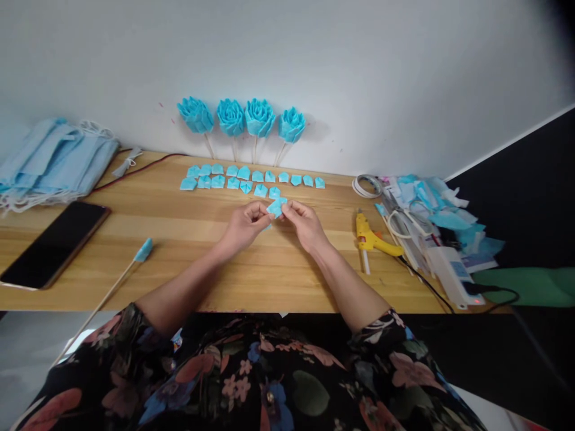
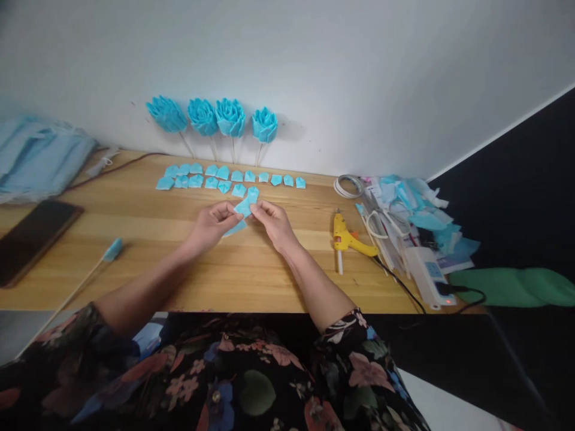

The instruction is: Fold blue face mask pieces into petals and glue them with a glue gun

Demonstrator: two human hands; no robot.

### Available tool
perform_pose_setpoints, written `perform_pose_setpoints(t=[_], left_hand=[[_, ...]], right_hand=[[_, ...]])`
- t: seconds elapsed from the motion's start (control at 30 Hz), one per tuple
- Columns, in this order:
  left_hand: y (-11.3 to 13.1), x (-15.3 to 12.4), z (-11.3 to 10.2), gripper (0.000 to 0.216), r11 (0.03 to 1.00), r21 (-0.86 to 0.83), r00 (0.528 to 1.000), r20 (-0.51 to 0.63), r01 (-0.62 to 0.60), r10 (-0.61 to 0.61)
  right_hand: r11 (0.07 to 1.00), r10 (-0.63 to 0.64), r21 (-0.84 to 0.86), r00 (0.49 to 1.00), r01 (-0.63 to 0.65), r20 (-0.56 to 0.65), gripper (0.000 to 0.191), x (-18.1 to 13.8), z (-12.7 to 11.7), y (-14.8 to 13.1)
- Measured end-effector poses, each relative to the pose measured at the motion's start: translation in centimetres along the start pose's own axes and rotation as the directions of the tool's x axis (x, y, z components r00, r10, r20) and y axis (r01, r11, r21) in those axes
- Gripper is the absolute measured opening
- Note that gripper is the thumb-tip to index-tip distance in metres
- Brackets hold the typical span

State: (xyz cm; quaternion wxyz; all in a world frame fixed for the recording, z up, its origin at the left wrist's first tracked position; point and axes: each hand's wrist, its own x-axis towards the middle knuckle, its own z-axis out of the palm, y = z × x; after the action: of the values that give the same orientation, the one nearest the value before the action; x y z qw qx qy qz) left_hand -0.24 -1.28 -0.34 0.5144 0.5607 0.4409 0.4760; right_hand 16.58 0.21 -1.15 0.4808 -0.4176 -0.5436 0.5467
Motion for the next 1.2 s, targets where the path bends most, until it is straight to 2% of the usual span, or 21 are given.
perform_pose_setpoints(t=[0.13,0.3,0.57,0.67,0.73,0.83,0.93,1.07,1.2], left_hand=[[0.0,0.3,-0.5,0.030,0.989,-0.134,0.994,-0.084,0.064,-0.076],[0.1,0.3,-0.4,0.030,0.985,-0.149,0.992,-0.089,0.081,-0.095],[-0.1,0.3,-0.5,0.023,0.993,-0.093,0.993,-0.082,0.074,-0.082],[0.0,0.7,-1.1,0.028,0.985,-0.153,0.985,-0.145,0.075,-0.097],[0.1,0.9,-1.5,0.030,0.978,-0.194,0.975,-0.192,0.078,-0.116],[0.1,1.1,-1.8,0.027,0.970,-0.232,0.968,-0.216,0.072,-0.124],[-0.1,1.2,-2.0,0.025,0.965,-0.257,0.969,-0.219,0.051,-0.110],[-0.3,1.4,-2.2,0.023,0.960,-0.278,0.968,-0.231,0.034,-0.101],[-0.2,1.4,-2.1,0.021,0.959,-0.280,0.965,-0.237,0.046,-0.115]], right_hand=[[0.997,0.039,0.061,0.999,-0.039,0.001,0.047,0.4,-1.1,-0.1],[0.999,0.030,0.026,0.999,-0.029,-0.033,0.030,0.2,-0.6,-0.2],[0.996,-0.027,-0.087,0.999,0.025,-0.018,0.023,0.1,-0.5,-0.6],[0.991,-0.102,-0.097,0.990,0.092,-0.094,0.021,0.6,-1.7,-0.8],[0.977,-0.153,-0.170,0.976,0.126,-0.158,0.021,1.2,-3.1,-0.8],[0.918,-0.178,-0.385,0.967,0.097,-0.180,0.020,2.1,-5.3,-0.1],[0.823,-0.132,-0.567,0.980,0.024,-0.151,0.020,2.7,-6.7,1.2],[0.669,-0.059,-0.742,0.993,-0.036,-0.102,0.020,3.2,-6.9,2.1],[0.532,-0.004,-0.845,0.998,-0.054,-0.066,0.018,4.3,-6.5,1.5]])
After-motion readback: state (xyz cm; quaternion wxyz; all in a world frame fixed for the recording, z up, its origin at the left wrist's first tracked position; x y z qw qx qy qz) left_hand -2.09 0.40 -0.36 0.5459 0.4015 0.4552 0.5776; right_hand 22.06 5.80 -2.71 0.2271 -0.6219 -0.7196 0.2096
